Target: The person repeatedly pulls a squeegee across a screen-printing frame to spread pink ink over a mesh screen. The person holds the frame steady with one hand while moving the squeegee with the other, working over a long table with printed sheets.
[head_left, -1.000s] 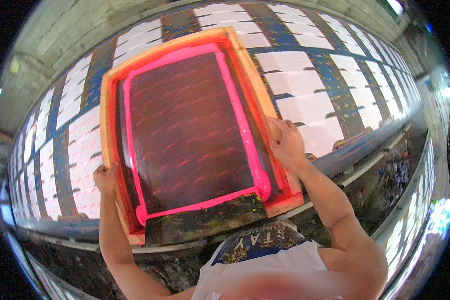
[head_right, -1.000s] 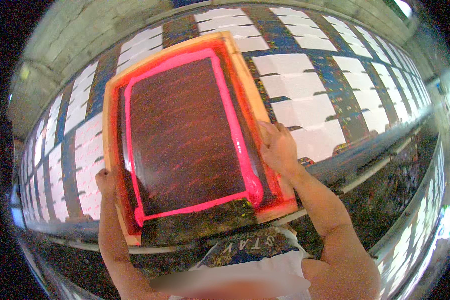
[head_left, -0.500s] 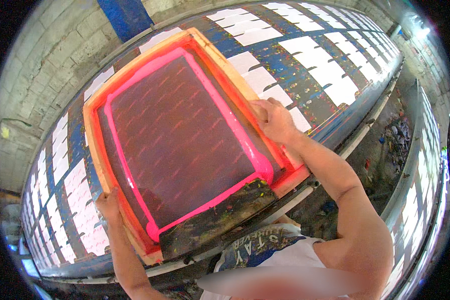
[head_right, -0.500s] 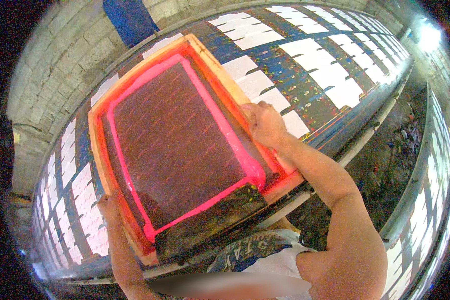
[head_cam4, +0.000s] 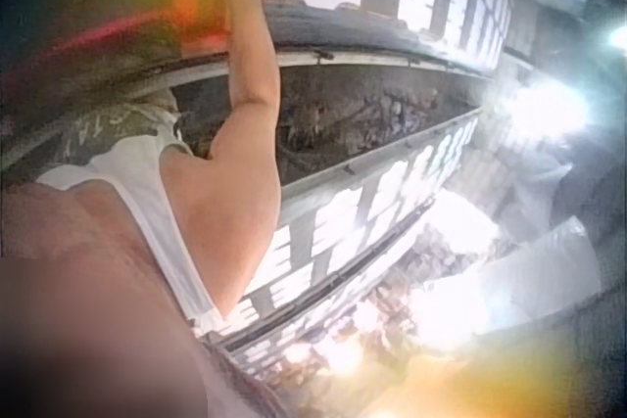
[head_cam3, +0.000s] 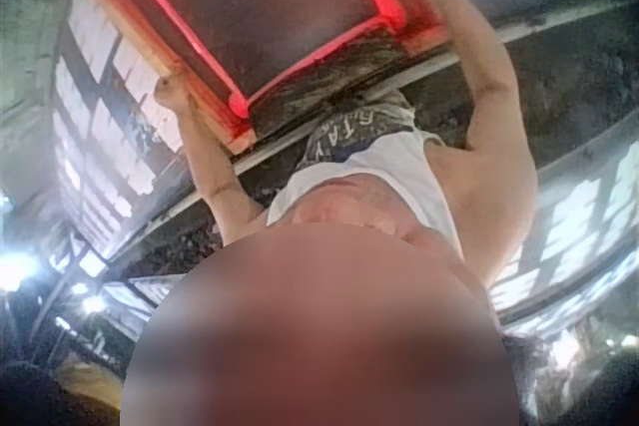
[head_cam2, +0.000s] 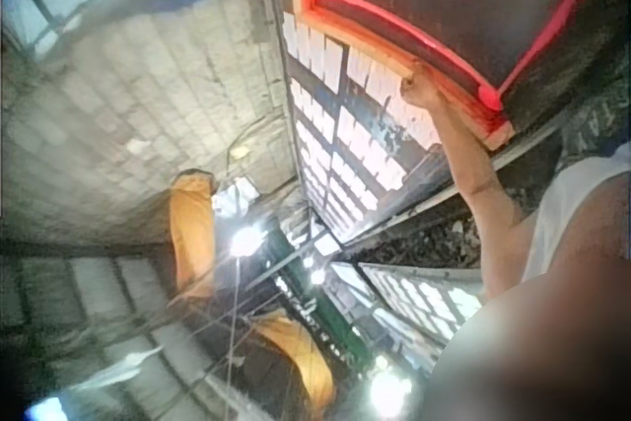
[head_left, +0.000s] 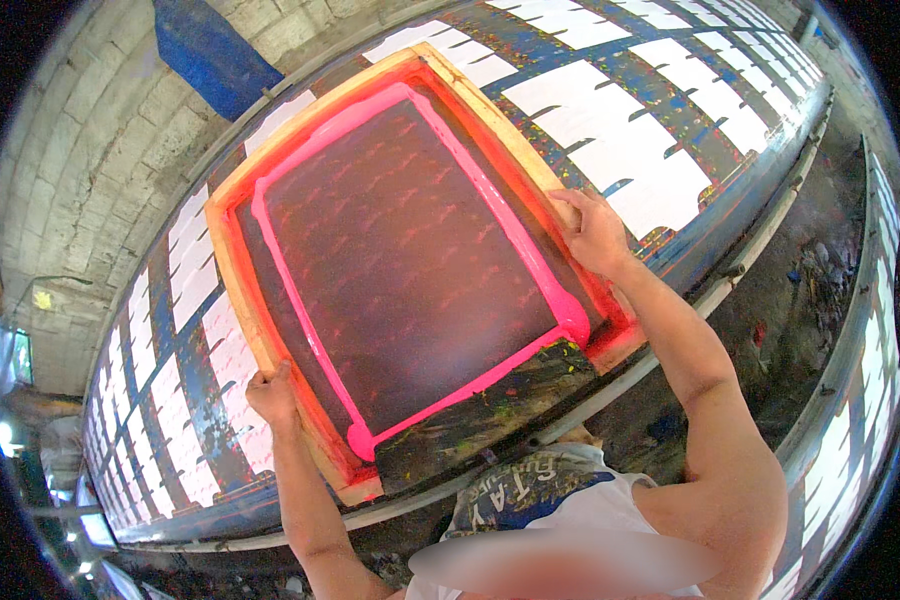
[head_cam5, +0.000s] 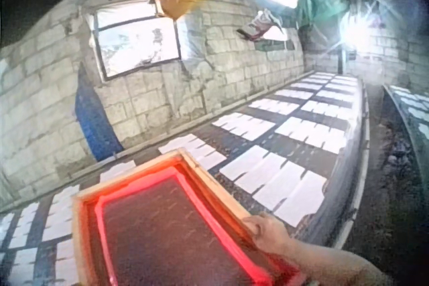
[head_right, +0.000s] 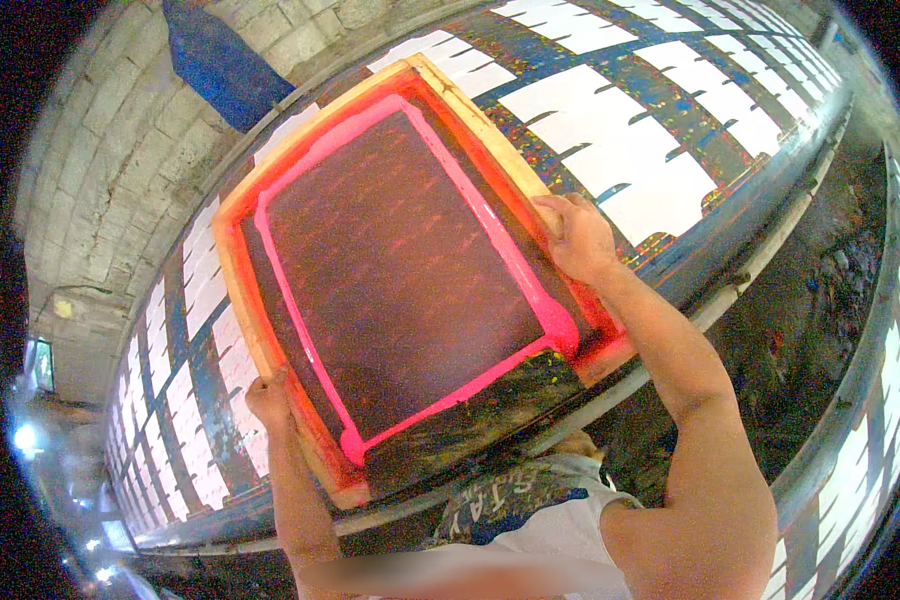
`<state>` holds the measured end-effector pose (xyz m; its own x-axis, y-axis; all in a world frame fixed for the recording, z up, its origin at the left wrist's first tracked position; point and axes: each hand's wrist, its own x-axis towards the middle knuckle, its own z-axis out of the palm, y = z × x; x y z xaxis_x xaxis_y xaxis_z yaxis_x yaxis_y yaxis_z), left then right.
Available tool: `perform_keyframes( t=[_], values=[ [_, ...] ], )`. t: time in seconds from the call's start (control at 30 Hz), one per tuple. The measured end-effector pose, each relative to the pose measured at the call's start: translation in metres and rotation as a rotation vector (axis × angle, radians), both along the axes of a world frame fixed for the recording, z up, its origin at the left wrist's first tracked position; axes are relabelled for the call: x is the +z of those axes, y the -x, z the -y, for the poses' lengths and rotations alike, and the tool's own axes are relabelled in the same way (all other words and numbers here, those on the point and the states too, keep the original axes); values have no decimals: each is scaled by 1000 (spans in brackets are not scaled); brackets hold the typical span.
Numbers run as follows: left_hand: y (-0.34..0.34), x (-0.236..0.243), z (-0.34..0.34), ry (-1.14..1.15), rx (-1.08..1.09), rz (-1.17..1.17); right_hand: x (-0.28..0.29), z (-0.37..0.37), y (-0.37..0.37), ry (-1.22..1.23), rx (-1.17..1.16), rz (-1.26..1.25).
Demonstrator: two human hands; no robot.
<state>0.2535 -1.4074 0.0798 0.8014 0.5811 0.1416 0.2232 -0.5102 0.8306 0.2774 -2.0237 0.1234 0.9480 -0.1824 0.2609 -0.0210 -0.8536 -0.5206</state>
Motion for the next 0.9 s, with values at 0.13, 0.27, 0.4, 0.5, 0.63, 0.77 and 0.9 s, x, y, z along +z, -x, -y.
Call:
perform_keyframes(
  t=[0.13, 0.27, 0.4, 0.5, 0.63, 0.77, 0.9],
  values=[
    [2, 4, 32, -72, 9, -90, 0, 38, -1, -39, 34, 5],
    [2, 4, 49, -61, 21, -87, -2, 56, -6, -60, 33, -38],
    [3, 8, 52, -191, 8, -109, -5, 62, -6, -51, 77, -14],
    [3, 5, 45, -318, -9, -183, -4, 64, -2, -32, 134, 23],
    [-4, -24, 31, -141, -78, -118, 3, 55, 28, 244, 163, 66],
    [-20, -54, 15, -153, -120, -150, 13, 24, 100, 88, 692, 163],
    [-21, -66, 7, -256, -68, -215, 14, -29, 157, 80, 1078, 99]
  ],
)
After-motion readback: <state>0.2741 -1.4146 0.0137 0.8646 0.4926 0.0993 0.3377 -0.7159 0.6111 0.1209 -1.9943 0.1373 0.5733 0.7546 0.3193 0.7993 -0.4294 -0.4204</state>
